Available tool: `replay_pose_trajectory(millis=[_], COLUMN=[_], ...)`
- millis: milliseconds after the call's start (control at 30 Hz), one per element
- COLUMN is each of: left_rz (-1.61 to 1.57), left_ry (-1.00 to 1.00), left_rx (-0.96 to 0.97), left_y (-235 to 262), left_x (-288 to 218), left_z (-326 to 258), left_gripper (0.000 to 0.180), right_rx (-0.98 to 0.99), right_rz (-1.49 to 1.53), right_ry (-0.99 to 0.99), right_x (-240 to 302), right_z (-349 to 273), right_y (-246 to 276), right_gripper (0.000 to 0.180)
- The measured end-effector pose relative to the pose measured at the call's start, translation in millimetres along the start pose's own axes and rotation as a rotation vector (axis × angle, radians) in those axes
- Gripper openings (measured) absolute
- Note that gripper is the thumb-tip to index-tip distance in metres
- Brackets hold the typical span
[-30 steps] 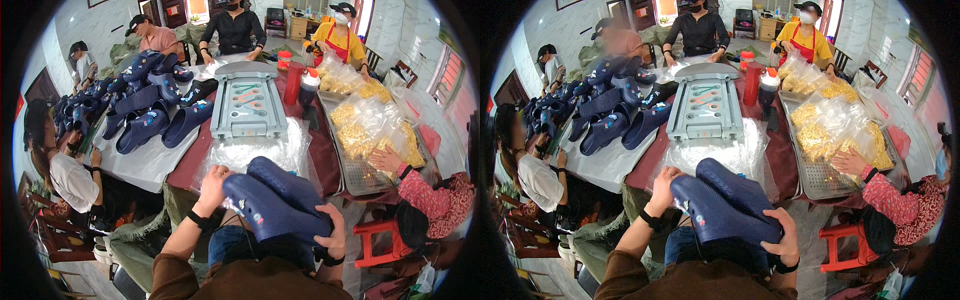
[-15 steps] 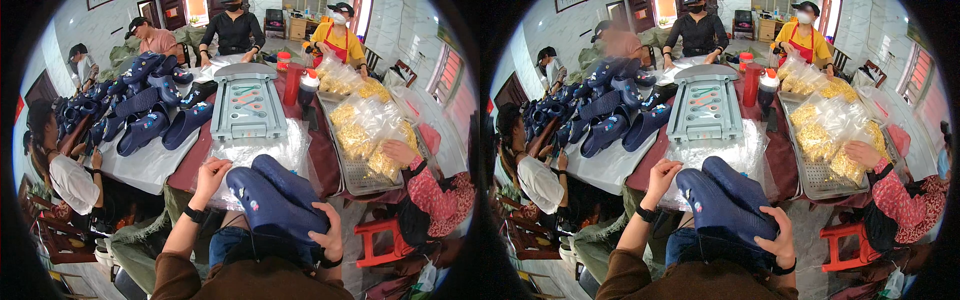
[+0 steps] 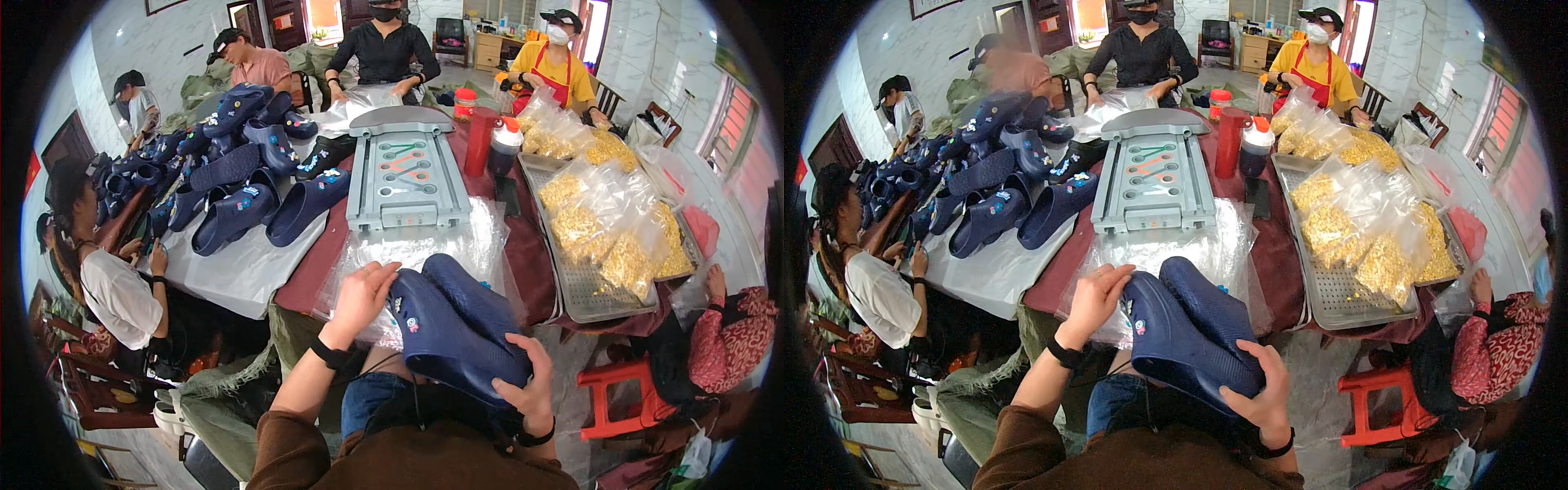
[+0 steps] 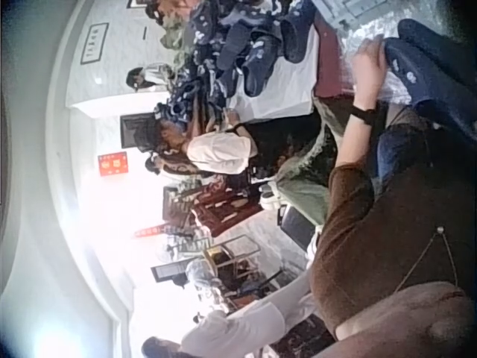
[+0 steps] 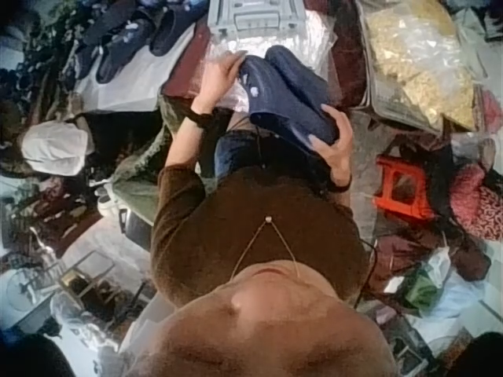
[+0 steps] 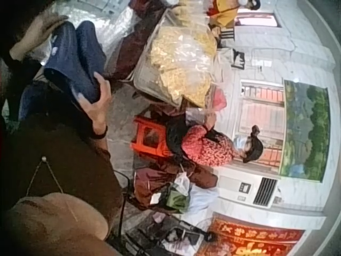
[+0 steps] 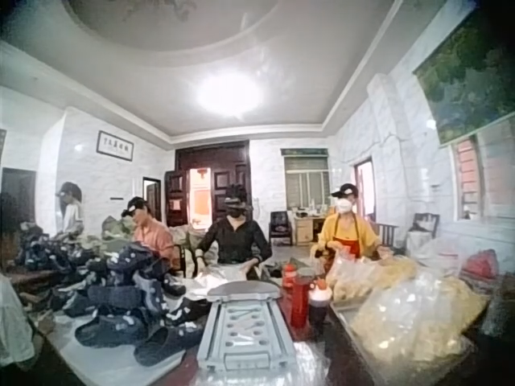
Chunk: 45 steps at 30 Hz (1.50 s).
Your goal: Packaging finished shoes into individual plastic bags at a manufacturing station.
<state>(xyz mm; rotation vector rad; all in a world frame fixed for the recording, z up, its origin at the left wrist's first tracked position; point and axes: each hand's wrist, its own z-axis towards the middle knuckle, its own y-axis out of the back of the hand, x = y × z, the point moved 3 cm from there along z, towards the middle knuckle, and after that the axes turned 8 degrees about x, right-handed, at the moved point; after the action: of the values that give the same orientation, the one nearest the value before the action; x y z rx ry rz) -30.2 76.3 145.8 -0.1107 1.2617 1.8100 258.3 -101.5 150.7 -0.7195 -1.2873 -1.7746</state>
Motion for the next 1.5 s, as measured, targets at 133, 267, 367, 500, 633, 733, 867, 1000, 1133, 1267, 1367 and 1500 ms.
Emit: replay_pose_trajectory(millis=[133, 267, 367, 500, 633, 733, 867, 1000, 1133, 1267, 1367, 1500], left_rz=[-0.018, -0.069, -0.109, 0.109, 0.176, 0.145, 0.055, 0.015, 0.089, -0.225, -0.607, -1.299], left_ry=[-0.098, -0.119, -0.056, 0.069, -0.038, -0.074, -0.115, -0.064, 0.036, 0.296, 0.53, 0.541], left_rx=[0.007, 0.017, -0.132, -0.076, -0.022, 0.096, 0.056, 0.032, -0.02, -0.07, -0.014, 0.074], left_y=[-5, 6, 5, 13, 17, 14, 14, 18, 16, -11, -38, -52], left_x=[-32, -74, -65, -57, -71, -68, -62, -60, -55, -34, -24, -26], left_z=[-6, -11, -16, -18, -12, -10, -13, -13, -25, -59, -85, -87], left_gripper=[0.021, 0.023, 0.024, 0.032, 0.049, 0.045, 0.032, 0.036, 0.079, 0.109, 0.128, 0.094], right_rx=[-0.049, -0.034, -0.02, 0.057, 0.13, 0.192, 0.178, 0.053, -0.097, -0.122, -0.109, -0.092], right_rz=[-0.017, -0.048, -0.064, -0.156, -0.176, -0.188, -0.134, -0.065, -0.023, 0.027, 0.017, 0.044], right_ry=[0.049, 0.046, 0.076, 0.094, 0.135, 0.104, 0.066, 0.041, 0.05, 0.008, -0.029, -0.038], right_x=[4, 8, 13, 20, 27, 35, 28, 19, 6, 1, 5, 12], right_z=[0, -4, -5, -5, -9, -9, -14, -18, -19, -20, -19, -18], right_y=[8, 16, 17, 20, 21, 21, 22, 27, 29, 27, 24, 20], right_gripper=[0.067, 0.068, 0.069, 0.067, 0.067, 0.069, 0.071, 0.069, 0.067, 0.068, 0.068, 0.068])
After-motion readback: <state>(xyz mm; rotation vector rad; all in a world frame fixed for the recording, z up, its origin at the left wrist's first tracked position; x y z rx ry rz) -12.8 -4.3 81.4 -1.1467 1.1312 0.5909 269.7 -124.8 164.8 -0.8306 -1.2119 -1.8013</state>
